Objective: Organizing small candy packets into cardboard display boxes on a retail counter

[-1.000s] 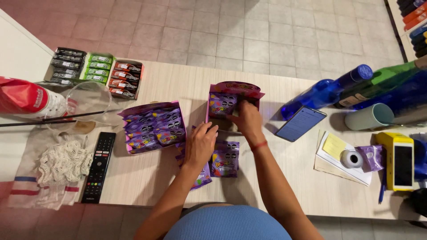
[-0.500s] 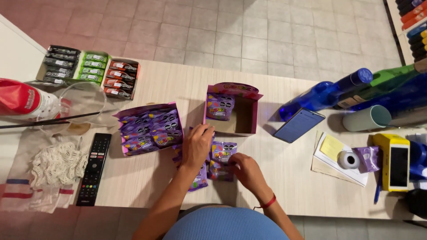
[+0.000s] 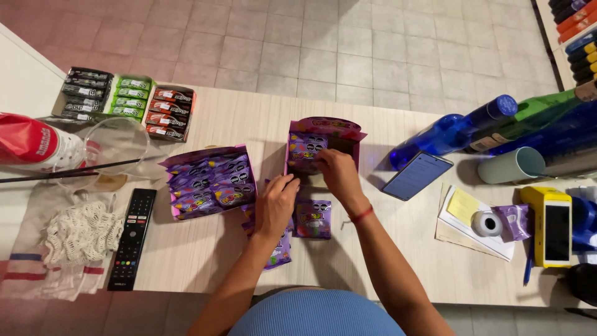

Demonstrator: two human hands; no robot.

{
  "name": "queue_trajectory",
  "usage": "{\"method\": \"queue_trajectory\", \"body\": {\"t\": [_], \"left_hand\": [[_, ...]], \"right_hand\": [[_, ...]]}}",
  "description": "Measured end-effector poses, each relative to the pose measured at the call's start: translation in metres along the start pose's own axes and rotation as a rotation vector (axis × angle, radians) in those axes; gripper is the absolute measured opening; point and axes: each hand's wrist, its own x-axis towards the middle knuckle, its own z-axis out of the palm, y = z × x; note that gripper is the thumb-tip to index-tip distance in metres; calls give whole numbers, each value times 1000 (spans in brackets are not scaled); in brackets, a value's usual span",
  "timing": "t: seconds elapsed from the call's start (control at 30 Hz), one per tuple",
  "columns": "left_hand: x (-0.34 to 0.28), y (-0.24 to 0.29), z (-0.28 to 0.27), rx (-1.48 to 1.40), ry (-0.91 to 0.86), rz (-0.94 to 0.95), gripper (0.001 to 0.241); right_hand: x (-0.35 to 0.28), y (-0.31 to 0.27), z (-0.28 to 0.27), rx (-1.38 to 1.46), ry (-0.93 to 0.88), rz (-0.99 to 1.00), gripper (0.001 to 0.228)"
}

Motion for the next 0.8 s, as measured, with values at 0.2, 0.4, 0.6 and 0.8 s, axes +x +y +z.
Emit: {"method": "queue_trajectory", "body": {"t": [0.2, 0.4, 0.6, 0.8], "left_hand": [[1, 2, 1, -5, -8, -16, 16], [0, 2, 1, -8, -10, -23, 16], [0, -2, 6, 13, 6, -6, 17], [0, 0, 4, -9, 3, -15, 16]], "right_hand": [[10, 3, 12, -64, 10, 106, 11], [-5, -33, -15, -255, 290, -10, 43], [-80, -43, -13, -209, -233, -48, 15], [-119, -35, 4, -537, -381, -83, 41]]}}
